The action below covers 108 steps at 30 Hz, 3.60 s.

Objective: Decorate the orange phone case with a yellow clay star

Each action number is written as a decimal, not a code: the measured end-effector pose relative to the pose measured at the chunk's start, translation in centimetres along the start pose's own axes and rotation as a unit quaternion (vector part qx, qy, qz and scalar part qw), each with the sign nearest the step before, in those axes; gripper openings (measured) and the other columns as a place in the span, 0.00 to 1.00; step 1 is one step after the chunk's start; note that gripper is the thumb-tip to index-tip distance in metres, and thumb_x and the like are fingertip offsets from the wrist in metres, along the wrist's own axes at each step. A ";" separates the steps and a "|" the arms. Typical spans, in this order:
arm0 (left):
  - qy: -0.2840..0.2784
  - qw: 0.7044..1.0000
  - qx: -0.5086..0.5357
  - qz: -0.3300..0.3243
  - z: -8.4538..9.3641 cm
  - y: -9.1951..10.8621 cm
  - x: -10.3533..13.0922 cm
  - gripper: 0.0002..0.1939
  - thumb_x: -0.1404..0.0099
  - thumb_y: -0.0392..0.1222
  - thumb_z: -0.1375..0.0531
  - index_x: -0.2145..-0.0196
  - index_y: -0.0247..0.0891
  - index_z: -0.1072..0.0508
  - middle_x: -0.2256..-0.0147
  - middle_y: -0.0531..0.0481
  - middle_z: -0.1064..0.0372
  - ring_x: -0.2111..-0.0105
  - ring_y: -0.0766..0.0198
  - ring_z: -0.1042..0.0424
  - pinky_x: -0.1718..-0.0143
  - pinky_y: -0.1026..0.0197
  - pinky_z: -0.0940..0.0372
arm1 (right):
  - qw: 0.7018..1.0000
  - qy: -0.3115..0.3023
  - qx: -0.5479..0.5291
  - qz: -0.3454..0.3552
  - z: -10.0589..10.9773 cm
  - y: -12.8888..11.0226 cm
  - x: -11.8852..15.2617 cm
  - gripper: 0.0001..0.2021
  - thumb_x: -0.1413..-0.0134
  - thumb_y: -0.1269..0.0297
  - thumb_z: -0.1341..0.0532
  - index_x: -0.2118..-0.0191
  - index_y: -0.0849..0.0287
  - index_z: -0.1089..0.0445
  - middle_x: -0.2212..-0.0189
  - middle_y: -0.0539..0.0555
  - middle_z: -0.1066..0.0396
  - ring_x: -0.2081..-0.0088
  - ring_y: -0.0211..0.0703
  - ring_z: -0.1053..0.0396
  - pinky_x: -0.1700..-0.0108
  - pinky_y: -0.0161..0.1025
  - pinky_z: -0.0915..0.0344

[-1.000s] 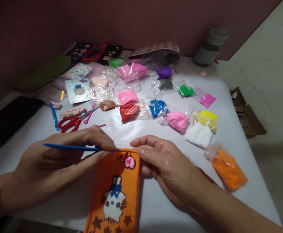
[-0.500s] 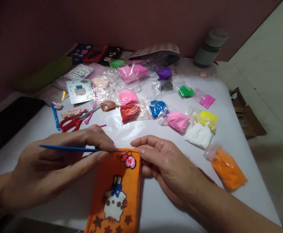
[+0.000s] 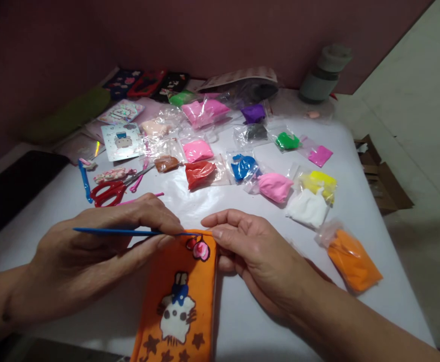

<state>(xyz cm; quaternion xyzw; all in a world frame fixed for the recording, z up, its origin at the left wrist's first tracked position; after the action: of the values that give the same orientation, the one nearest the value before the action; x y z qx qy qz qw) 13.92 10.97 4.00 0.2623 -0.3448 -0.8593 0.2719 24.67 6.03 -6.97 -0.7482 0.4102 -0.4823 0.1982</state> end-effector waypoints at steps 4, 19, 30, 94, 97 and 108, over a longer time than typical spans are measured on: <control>0.006 1.000 -0.013 0.004 -0.1 -0.3 0.1 0.07 0.35 0.32 0.43 0.64 0.38 0.25 0.69 0.53 0.23 0.70 0.66 0.26 0.70 0.66 0.32 | 1.000 -0.002 -0.002 0.003 0.0 0.0 0.0 0.11 0.49 0.63 0.31 0.60 0.61 0.27 0.71 0.53 0.29 0.74 0.32 0.39 0.73 0.31 0.46; 0.073 0.997 0.028 0.006 2.2 0.1 1.0 0.09 0.36 0.29 0.44 0.64 0.43 0.28 0.70 0.57 0.28 0.69 0.66 0.27 0.67 0.65 0.32 | 1.000 0.000 -0.002 -0.004 0.1 0.1 0.1 0.13 0.48 0.61 0.31 0.58 0.60 0.28 0.72 0.52 0.29 0.73 0.34 0.39 0.71 0.32 0.46; 0.079 0.994 0.075 0.000 1.9 -0.3 0.8 0.09 0.36 0.29 0.44 0.64 0.39 0.27 0.70 0.55 0.29 0.71 0.68 0.29 0.71 0.66 0.35 | 1.000 -0.007 -0.001 0.006 0.0 -0.2 0.2 0.12 0.45 0.61 0.32 0.57 0.60 0.28 0.73 0.50 0.33 0.75 0.32 0.44 0.73 0.31 0.48; 0.002 1.000 0.005 -0.027 0.2 0.3 0.4 0.08 0.33 0.31 0.46 0.63 0.36 0.27 0.70 0.49 0.26 0.70 0.62 0.27 0.69 0.60 0.32 | 1.000 -0.019 -0.008 0.008 -0.2 0.1 0.0 0.12 0.46 0.62 0.32 0.57 0.60 0.28 0.71 0.51 0.30 0.74 0.32 0.40 0.71 0.31 0.44; 0.009 1.000 0.001 -0.025 0.4 0.3 0.4 0.08 0.33 0.31 0.46 0.63 0.36 0.27 0.70 0.49 0.26 0.70 0.62 0.27 0.69 0.60 0.31 | 1.000 -0.020 -0.009 0.007 -0.2 0.1 0.0 0.12 0.45 0.62 0.32 0.57 0.60 0.28 0.70 0.52 0.30 0.73 0.32 0.40 0.71 0.31 0.44; 0.029 0.999 0.007 -0.033 0.7 0.0 0.9 0.07 0.33 0.31 0.45 0.62 0.38 0.28 0.69 0.52 0.27 0.71 0.66 0.28 0.70 0.63 0.33 | 1.000 -0.019 -0.010 0.003 0.0 0.1 0.2 0.12 0.45 0.62 0.32 0.57 0.60 0.28 0.70 0.53 0.29 0.74 0.32 0.40 0.71 0.31 0.44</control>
<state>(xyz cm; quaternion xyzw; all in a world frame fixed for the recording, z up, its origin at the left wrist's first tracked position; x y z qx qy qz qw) 12.83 10.65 4.20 0.3003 -0.3338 -0.8573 0.2519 24.62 5.80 -6.96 -0.7584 0.4133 -0.4628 0.1996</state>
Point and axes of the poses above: each hand's wrist, its own x-axis away from the middle knuckle, its own z-axis out of the back of the hand, y = z × x, the point moved 10 cm from there along -x, towards the middle knuckle
